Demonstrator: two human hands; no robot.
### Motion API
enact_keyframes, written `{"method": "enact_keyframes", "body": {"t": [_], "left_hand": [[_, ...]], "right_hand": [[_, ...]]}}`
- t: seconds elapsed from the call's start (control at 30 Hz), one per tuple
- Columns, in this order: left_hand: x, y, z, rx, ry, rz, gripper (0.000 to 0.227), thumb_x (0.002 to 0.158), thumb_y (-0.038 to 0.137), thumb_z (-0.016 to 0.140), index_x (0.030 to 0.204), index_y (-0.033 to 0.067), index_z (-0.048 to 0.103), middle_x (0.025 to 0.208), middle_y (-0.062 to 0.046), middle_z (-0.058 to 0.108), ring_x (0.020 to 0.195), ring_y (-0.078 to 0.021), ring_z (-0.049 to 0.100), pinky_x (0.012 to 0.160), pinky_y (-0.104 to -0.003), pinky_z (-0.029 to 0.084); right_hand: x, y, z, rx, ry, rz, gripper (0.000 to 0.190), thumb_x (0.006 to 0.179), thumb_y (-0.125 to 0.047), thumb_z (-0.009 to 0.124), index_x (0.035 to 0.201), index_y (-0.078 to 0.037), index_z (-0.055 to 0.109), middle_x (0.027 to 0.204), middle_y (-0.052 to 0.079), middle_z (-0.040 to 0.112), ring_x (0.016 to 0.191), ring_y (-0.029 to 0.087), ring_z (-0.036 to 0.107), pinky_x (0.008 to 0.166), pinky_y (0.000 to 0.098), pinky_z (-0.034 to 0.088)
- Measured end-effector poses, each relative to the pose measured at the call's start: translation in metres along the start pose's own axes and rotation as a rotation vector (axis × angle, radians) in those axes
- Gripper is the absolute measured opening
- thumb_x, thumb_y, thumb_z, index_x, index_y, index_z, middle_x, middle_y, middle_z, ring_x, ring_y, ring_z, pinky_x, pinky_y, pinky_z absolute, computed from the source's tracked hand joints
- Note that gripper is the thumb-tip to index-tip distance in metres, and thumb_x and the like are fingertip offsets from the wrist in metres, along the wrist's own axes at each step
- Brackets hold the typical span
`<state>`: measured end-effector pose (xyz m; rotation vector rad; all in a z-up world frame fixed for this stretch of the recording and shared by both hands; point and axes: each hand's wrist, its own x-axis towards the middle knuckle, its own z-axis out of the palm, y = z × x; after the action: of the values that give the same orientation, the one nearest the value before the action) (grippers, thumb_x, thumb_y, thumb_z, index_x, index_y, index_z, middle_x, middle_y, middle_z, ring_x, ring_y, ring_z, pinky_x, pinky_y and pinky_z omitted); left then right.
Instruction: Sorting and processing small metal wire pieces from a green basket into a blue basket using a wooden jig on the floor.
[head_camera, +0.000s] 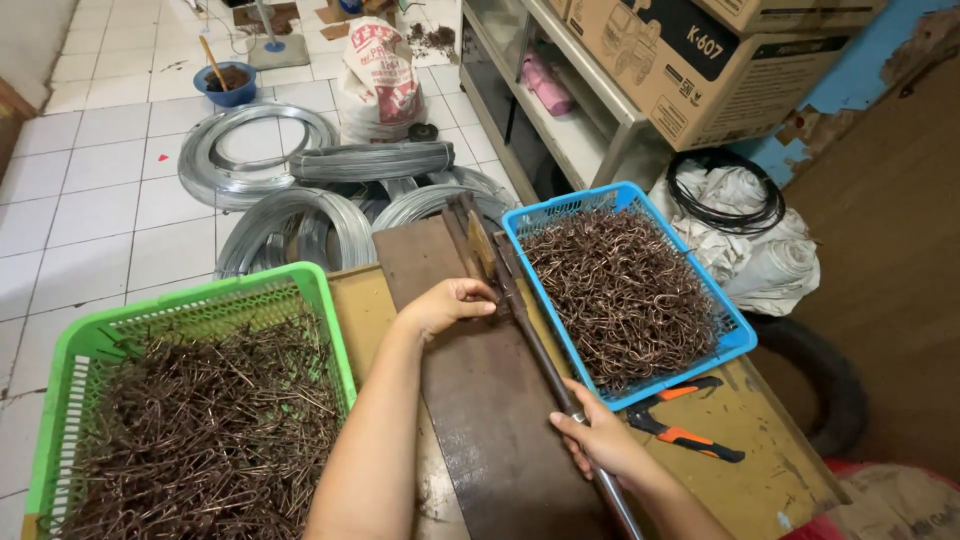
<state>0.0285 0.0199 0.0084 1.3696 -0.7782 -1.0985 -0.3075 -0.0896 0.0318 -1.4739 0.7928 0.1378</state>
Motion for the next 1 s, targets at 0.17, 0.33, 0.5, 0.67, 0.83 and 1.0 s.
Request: {"method": "enact_keyframes", "body": {"t": [0.17, 0.33, 0.5, 0.67, 0.83, 1.0], "left_hand": [[0.004, -0.006, -0.001, -0.049, -0.006, 0.018, 0.031, 0.091, 0.002, 0.078, 0.122, -0.0024, 0.076, 0.113, -0.011, 0.079, 0.099, -0.0183, 0.07, 0.095, -0.029, 0.056], [0.001, 0.0, 0.003, -0.069, -0.002, 0.012, 0.029, 0.091, -0.001, 0.078, 0.121, -0.0024, 0.076, 0.113, -0.011, 0.078, 0.099, -0.0184, 0.071, 0.094, -0.029, 0.057], [-0.012, 0.024, 0.04, 0.4, -0.184, 0.129, 0.017, 0.092, 0.006, 0.079, 0.109, 0.0027, 0.082, 0.098, -0.002, 0.083, 0.085, -0.01, 0.068, 0.084, -0.026, 0.056], [-0.032, 0.062, 0.145, 0.758, -0.046, 0.309, 0.014, 0.091, 0.017, 0.08, 0.103, 0.0126, 0.085, 0.098, -0.003, 0.082, 0.081, -0.0164, 0.075, 0.086, -0.033, 0.062], [-0.025, 0.05, 0.184, 0.902, 0.165, 0.501, 0.013, 0.091, 0.026, 0.076, 0.098, 0.0192, 0.085, 0.095, -0.001, 0.076, 0.092, -0.0241, 0.073, 0.092, -0.045, 0.052], [0.028, 0.087, 0.168, 0.595, 0.474, 0.32, 0.012, 0.095, 0.015, 0.076, 0.103, 0.0088, 0.082, 0.099, -0.007, 0.083, 0.084, -0.018, 0.075, 0.083, -0.032, 0.062]], "right_hand": [[0.009, 0.017, 0.001, -0.04, 0.046, -0.023, 0.064, 0.104, -0.022, 0.067, 0.163, -0.015, 0.043, 0.057, 0.005, 0.054, 0.037, 0.017, 0.047, 0.034, 0.0316, 0.036], [0.004, 0.008, 0.007, -0.075, 0.101, 0.007, 0.054, 0.104, -0.023, 0.068, 0.154, -0.012, 0.054, 0.059, 0.004, 0.054, 0.038, 0.017, 0.048, 0.035, 0.0306, 0.038], [0.0, 0.003, 0.012, -0.131, 0.099, -0.014, 0.044, 0.103, -0.025, 0.068, 0.145, -0.015, 0.065, 0.06, 0.003, 0.053, 0.037, 0.016, 0.046, 0.035, 0.0305, 0.036], [0.001, 0.004, 0.015, -0.116, 0.1, -0.005, 0.041, 0.104, -0.023, 0.067, 0.144, -0.017, 0.065, 0.056, 0.002, 0.051, 0.037, 0.016, 0.045, 0.035, 0.0309, 0.036], [-0.004, -0.002, 0.015, -0.128, 0.062, 0.057, 0.033, 0.107, -0.024, 0.065, 0.137, -0.011, 0.059, 0.055, 0.001, 0.051, 0.037, 0.015, 0.042, 0.036, 0.0312, 0.033], [0.001, 0.001, 0.017, -0.171, 0.105, 0.03, 0.035, 0.105, -0.025, 0.069, 0.139, -0.019, 0.066, 0.058, -0.001, 0.051, 0.042, 0.014, 0.047, 0.039, 0.0312, 0.041]]}}
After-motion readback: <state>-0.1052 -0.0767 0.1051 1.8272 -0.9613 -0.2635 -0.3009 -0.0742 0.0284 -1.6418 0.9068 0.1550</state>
